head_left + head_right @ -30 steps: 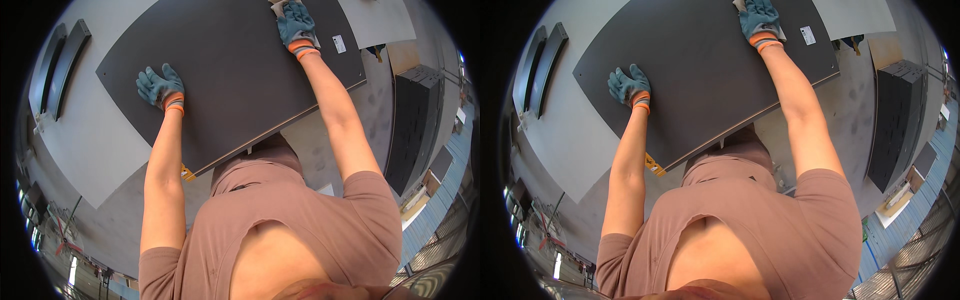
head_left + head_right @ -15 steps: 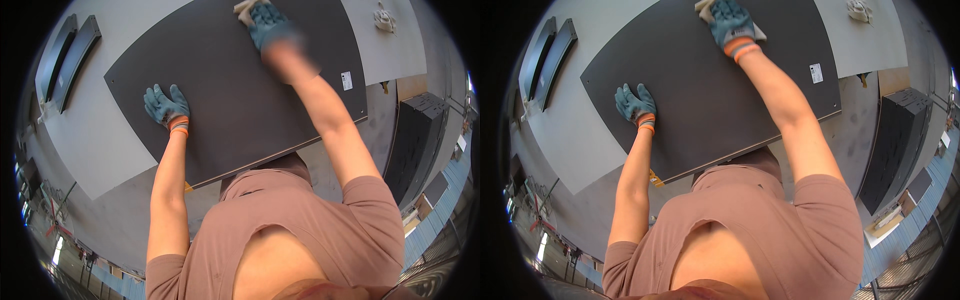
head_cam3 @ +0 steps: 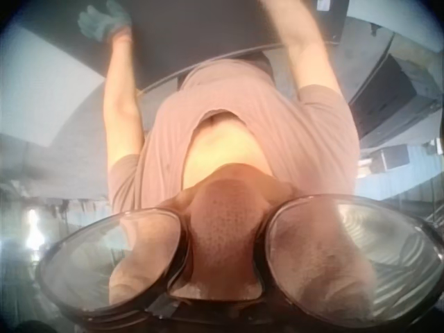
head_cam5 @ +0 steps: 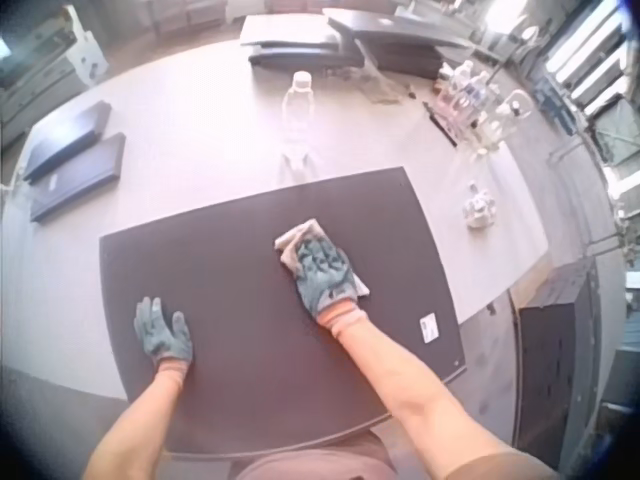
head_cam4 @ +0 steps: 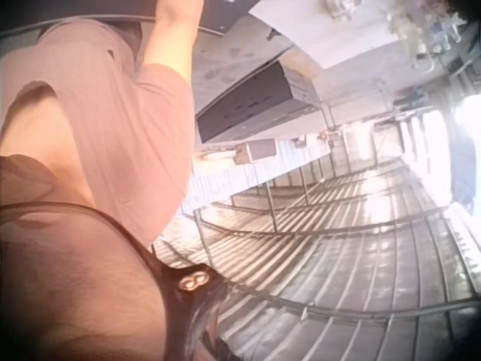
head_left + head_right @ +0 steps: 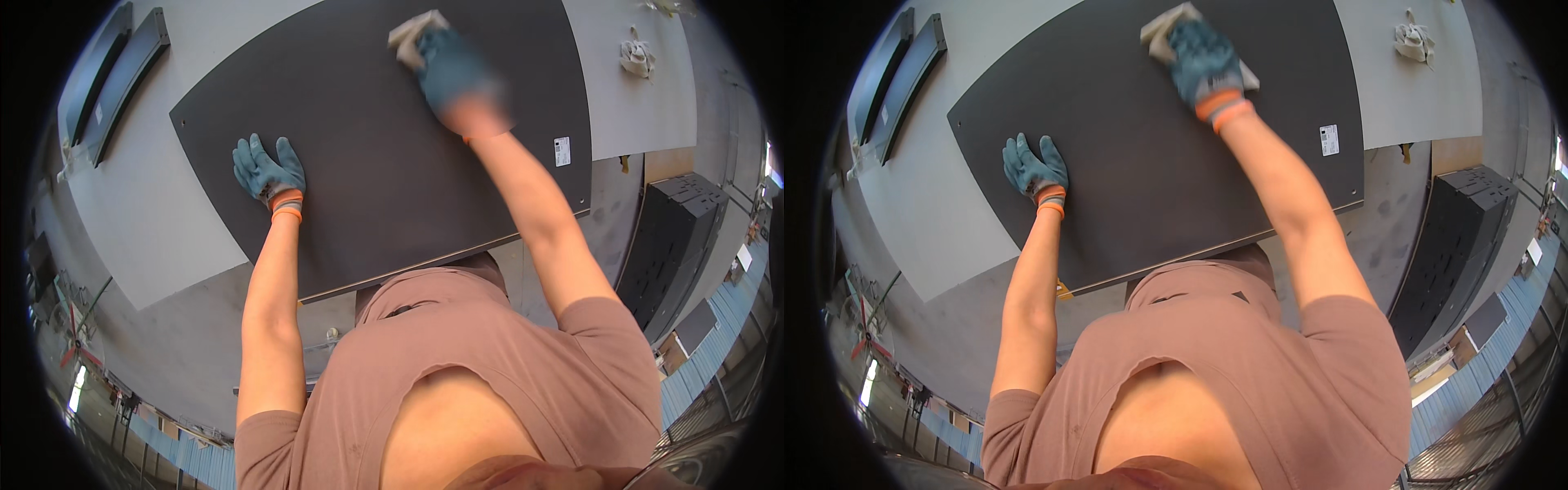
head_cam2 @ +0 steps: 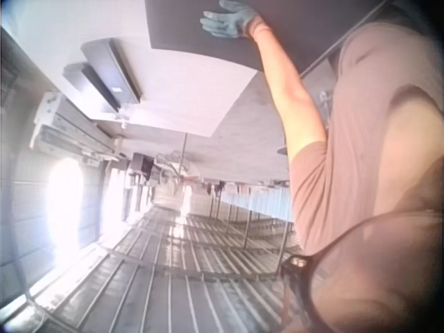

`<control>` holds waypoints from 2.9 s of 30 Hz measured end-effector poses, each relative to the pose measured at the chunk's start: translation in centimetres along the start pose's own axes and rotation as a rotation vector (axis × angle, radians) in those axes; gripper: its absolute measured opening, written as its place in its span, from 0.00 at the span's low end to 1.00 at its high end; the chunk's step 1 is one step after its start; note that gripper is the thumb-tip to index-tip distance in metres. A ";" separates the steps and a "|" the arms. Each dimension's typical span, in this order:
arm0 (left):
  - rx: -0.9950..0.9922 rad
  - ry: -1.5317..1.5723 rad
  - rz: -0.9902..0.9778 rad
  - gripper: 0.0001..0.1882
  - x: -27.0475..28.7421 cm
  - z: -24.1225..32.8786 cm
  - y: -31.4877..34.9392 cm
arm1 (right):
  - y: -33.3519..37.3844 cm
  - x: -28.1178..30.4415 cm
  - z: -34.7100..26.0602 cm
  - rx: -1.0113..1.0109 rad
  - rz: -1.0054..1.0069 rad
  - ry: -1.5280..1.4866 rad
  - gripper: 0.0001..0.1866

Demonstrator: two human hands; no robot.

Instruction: The person wipes a large dark rectangular panel with a white cloth, repeatedly refilling the cloth with liquid from a clear bottle. They wipe the entire surface area multiple times, flipping the cloth and repositioning the bottle as needed.

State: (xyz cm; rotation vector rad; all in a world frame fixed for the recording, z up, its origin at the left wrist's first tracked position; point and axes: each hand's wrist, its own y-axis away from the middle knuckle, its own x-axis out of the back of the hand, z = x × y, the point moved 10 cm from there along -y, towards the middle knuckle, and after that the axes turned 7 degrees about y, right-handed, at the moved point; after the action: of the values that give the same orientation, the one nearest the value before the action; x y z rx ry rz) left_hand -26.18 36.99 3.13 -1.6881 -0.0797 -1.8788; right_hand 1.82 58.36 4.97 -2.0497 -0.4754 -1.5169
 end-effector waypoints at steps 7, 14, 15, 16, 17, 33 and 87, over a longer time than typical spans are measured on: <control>-0.002 -0.004 0.006 0.30 -0.1 -0.2 0.0 | 4.4 1.6 -0.7 0.141 0.262 0.168 0.19; 0.014 -0.020 -0.023 0.32 -0.4 -0.4 0.1 | 10.1 3.3 8.9 0.042 0.116 0.198 0.23; 0.018 -0.029 -0.032 0.32 -0.5 -0.3 0.3 | 8.5 2.7 7.9 0.048 0.126 0.224 0.24; 0.020 -0.023 -0.037 0.32 -0.7 -0.2 0.3 | 7.1 1.8 6.7 0.049 0.136 0.252 0.26; 0.017 -0.014 -0.041 0.32 -0.9 0.2 0.0 | 5.3 0.1 5.2 0.058 0.114 0.260 0.26; -0.007 -0.028 -0.007 0.31 -0.4 -0.1 0.1 | 7.5 1.3 8.5 0.075 0.140 0.234 0.26; 0.015 0.010 -0.029 0.31 -0.7 -0.4 0.1 | -2.8 -0.1 3.1 0.039 0.090 0.067 0.22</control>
State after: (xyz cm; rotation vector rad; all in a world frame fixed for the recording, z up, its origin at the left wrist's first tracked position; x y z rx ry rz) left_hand -26.52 37.04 2.40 -1.6760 -0.1141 -1.9031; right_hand 2.54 62.53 4.78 -1.9578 -0.3783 -1.5059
